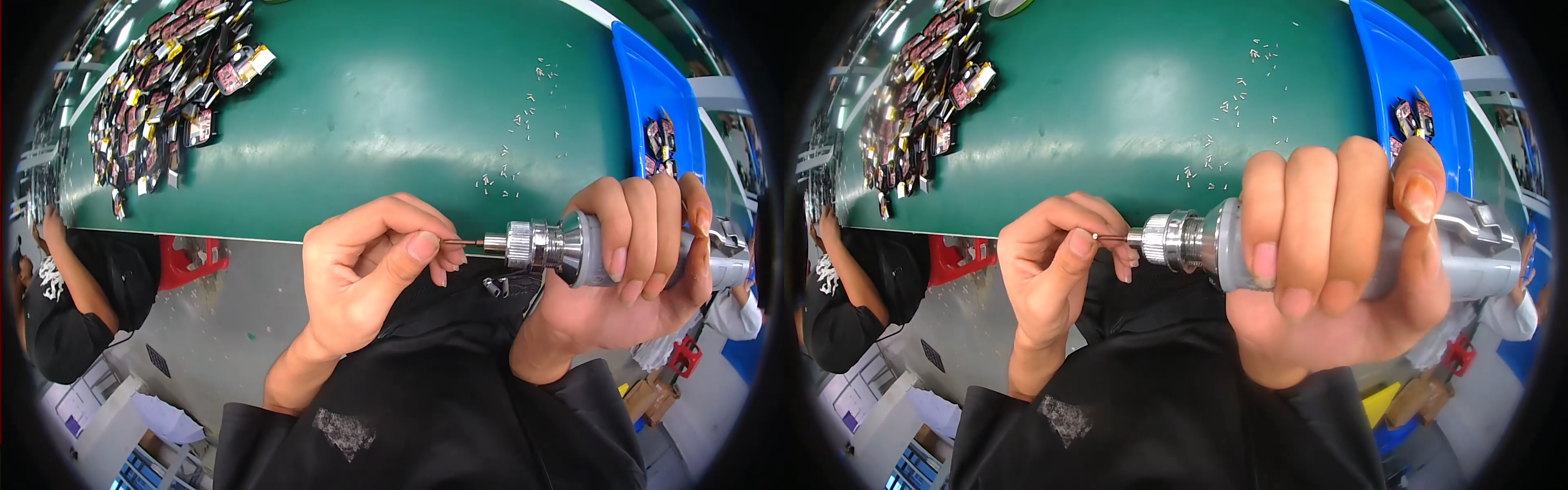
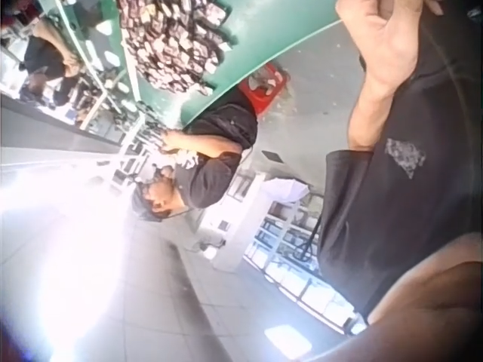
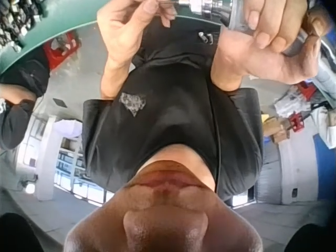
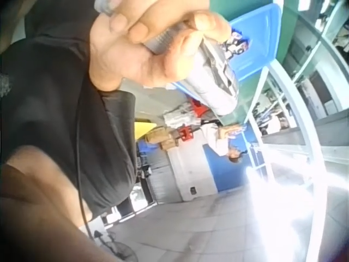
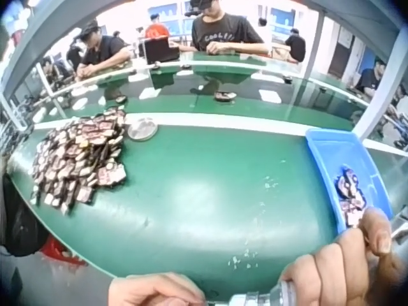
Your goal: The person is assembling small electronic components on a factory assembly line using an electric screwdriver.
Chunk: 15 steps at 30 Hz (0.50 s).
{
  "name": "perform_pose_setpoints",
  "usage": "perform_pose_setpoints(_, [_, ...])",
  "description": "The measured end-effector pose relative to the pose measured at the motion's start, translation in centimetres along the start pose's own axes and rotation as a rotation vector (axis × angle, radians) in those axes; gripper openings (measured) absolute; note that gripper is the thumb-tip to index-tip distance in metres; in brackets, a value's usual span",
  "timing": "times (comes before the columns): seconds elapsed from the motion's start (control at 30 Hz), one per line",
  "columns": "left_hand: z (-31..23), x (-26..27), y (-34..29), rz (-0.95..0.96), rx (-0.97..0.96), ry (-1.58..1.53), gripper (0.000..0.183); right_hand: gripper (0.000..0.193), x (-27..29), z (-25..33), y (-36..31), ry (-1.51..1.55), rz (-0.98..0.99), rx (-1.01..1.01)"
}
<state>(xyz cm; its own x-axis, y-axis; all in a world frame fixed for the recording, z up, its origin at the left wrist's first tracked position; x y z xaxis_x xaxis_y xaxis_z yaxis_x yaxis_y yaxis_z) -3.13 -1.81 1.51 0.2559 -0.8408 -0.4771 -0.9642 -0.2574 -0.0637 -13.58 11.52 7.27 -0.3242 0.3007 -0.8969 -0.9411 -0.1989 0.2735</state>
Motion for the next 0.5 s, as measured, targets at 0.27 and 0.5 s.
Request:
perform_pose_setpoints(0.27, [-0.2,0.3,-0.5,0.008,-0.034,0.044,0.010,0.010,-0.3,-0.2,-0.7,-0.035,0.008,-0.021])
perform_pose_setpoints(0.5, [-0.7,-0.4,-0.3,0.000,-0.387,0.694,0.011,0.012,0.7,-0.1,-0.6,-0.110,0.045,-0.058])
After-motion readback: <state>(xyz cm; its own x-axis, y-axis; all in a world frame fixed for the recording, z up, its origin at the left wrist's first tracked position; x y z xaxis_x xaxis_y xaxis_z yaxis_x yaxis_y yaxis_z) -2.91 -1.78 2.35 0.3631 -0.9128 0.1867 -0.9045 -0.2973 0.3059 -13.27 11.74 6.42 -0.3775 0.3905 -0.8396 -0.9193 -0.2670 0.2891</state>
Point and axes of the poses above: each hand's wrist, its own y-axis towards the middle knuckle, its own x-axis out of the back of the hand, z = x × y, the point moved 4 cm from there along y, towards the middle knuckle, and after that the axes turned 6 degrees about x, right-handed, at the moved point
